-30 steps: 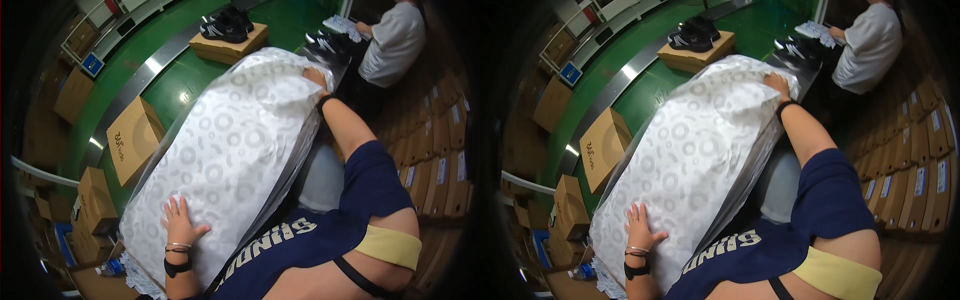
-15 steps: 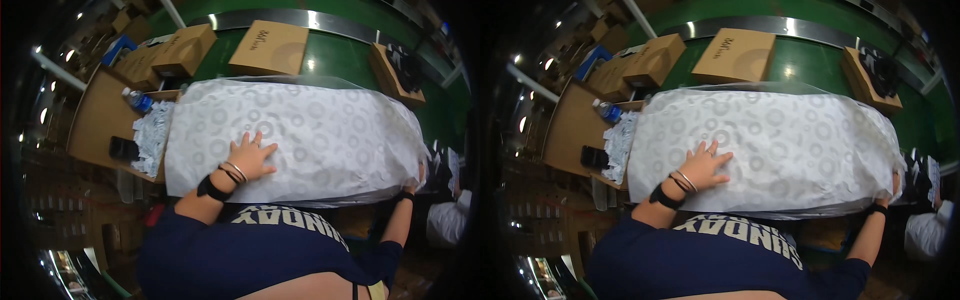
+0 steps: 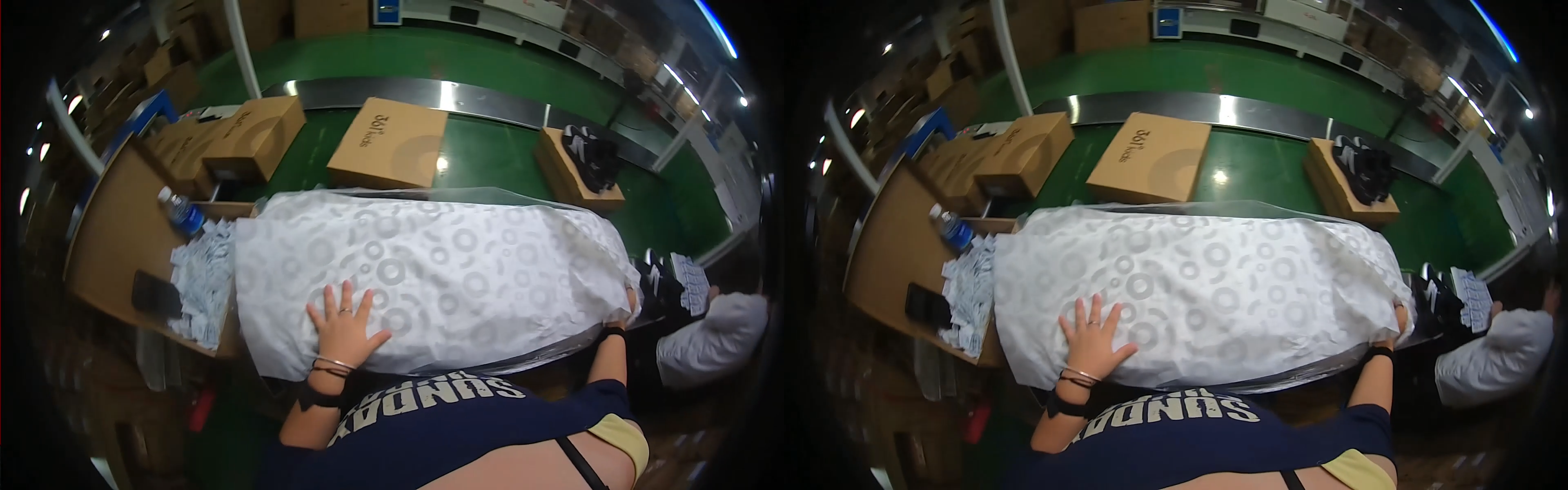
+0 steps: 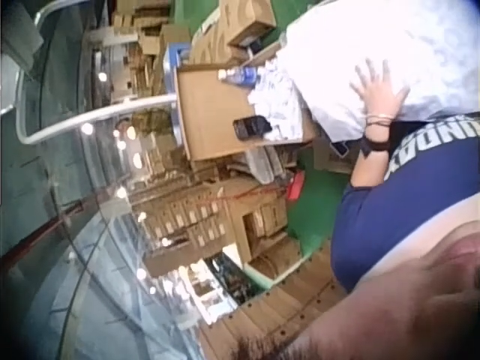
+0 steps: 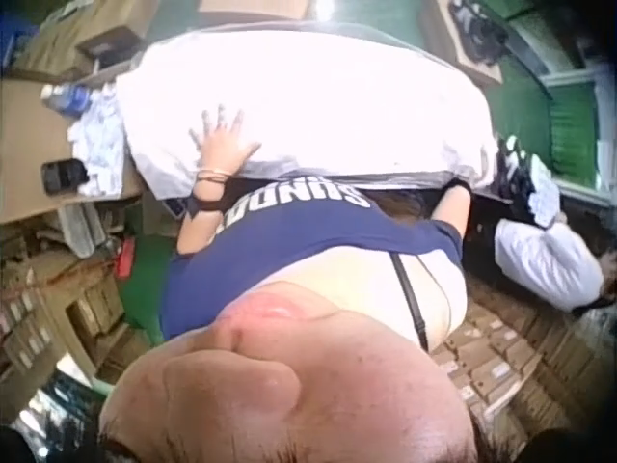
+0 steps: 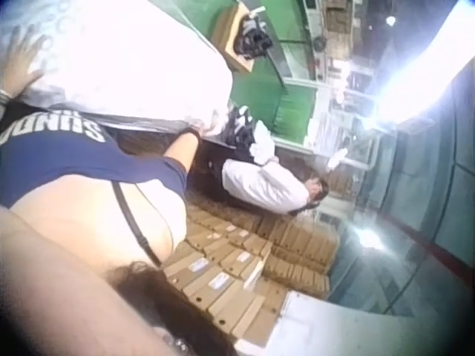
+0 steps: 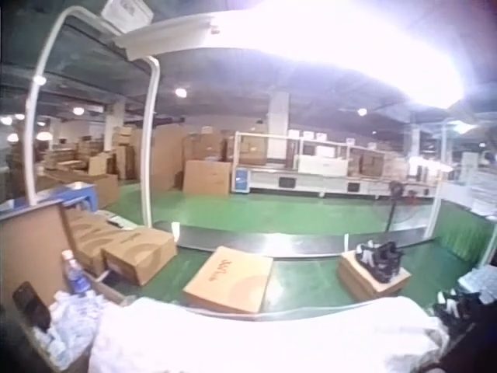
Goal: Packing finished shoes into boxes with tissue paper on a manufacturing line.
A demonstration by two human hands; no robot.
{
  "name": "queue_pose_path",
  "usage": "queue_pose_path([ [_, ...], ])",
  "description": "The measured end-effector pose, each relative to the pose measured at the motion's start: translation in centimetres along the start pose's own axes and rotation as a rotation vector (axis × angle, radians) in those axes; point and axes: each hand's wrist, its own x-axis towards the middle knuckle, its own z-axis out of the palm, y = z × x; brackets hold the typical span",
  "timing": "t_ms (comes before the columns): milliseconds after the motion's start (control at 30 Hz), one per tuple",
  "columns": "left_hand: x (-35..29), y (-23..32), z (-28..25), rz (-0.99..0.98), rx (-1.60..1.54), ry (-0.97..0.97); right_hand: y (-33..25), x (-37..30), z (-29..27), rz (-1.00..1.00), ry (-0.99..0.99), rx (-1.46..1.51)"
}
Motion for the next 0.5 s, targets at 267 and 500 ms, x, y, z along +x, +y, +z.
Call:
queue_pose_path([
  [267,0.4,0.0,0.5,0.008,0.017,0.107,0.4,0.7,-2.0,0.129,-0.057,0.086],
  [500,0.6,0.9,0.9,0.045,0.047,0.093,2.7,-0.2,-2.3,0.222,-0.042,0.118],
])
